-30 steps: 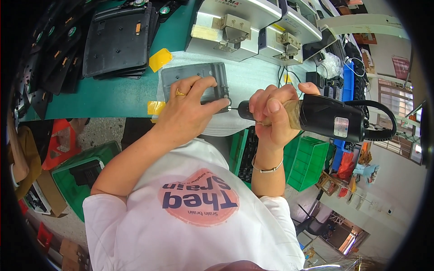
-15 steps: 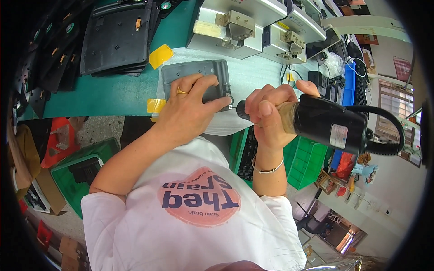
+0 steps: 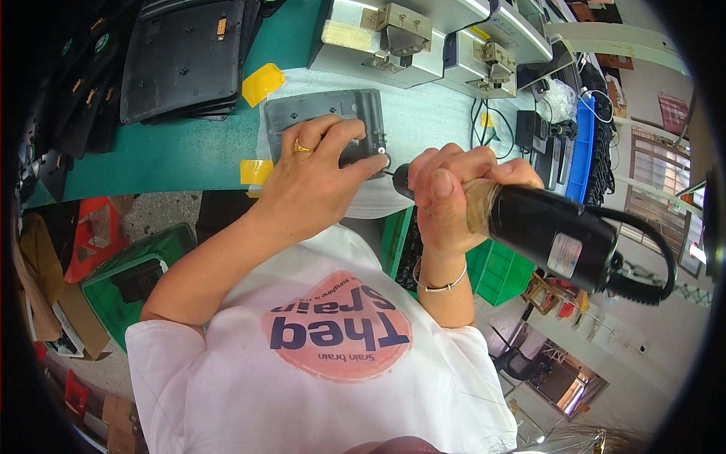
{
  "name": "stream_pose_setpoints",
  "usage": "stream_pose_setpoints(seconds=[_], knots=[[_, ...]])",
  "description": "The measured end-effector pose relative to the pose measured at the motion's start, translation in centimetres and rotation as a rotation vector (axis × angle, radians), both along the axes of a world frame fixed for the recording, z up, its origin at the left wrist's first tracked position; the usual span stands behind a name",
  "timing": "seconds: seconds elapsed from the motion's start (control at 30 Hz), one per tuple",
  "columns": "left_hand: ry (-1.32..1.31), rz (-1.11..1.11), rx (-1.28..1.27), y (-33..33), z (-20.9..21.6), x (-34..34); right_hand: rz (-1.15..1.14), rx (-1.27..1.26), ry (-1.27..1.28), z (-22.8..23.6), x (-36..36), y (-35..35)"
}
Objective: The person fastens screws into plastic housings using an electric screwdriver at a factory workbench.
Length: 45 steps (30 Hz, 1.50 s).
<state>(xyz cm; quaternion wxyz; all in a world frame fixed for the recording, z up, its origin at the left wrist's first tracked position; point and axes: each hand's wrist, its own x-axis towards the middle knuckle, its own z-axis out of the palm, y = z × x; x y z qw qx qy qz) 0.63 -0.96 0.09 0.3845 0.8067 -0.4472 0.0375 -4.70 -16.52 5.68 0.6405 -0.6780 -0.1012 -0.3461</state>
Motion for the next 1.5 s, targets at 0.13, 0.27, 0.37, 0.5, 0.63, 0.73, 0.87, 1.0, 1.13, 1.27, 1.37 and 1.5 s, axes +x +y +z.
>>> stream_pose_setpoints(seconds=[0.13,0.27,0.37,0.5,0.63,0.73,0.87,1.0,1.13,1.27,1.37,1.5], knots=[[-0.022,-0.015,-0.041,-0.1,0.0,0.2,-0.068,0.055,0.031,0.6,-0.2,0.5],[-0.002,-0.025,-0.026,0.2,0.5,0.0,0.046,0.149,0.072,0.8,-0.2,-1.3],[-0.001,-0.034,-0.014,0.3,0.6,0.0,-0.015,0.251,0.005,2.5,1.0,-4.6],[-0.034,-0.029,-0.01,0.2,0.5,-0.3,-0.426,0.161,-0.214,5.4,3.9,-8.1],[-0.033,-0.02,-0.004,0.1,0.8,-0.2,-0.421,0.145,-0.287,6.0,6.0,-10.2],[-0.027,-0.016,0.007,0.0,0.9,-0.1,-0.405,0.109,-0.278,5.6,6.7,-10.9],[-0.03,-0.021,0.009,-0.1,0.9,0.0,-0.4,0.085,-0.246,5.1,7.0,-11.0],[-0.031,-0.02,0.007,-0.1,0.8,0.1,-0.406,0.072,-0.227,4.9,7.4,-11.0],[-0.025,-0.021,0.009,-0.2,0.9,0.0,-0.335,0.109,-0.249,4.8,7.3,-11.2],[-0.029,-0.011,0.004,-0.1,0.9,-0.1,-0.349,-0.042,-0.175,4.6,7.0,-10.5],[-0.022,-0.01,0.002,0.0,1.0,-0.2,-0.354,-0.09,-0.166,4.4,6.7,-10.3],[-0.01,-0.017,0.001,0.1,1.1,-0.2,-0.371,0.027,-0.198,4.7,6.3,-10.5]])
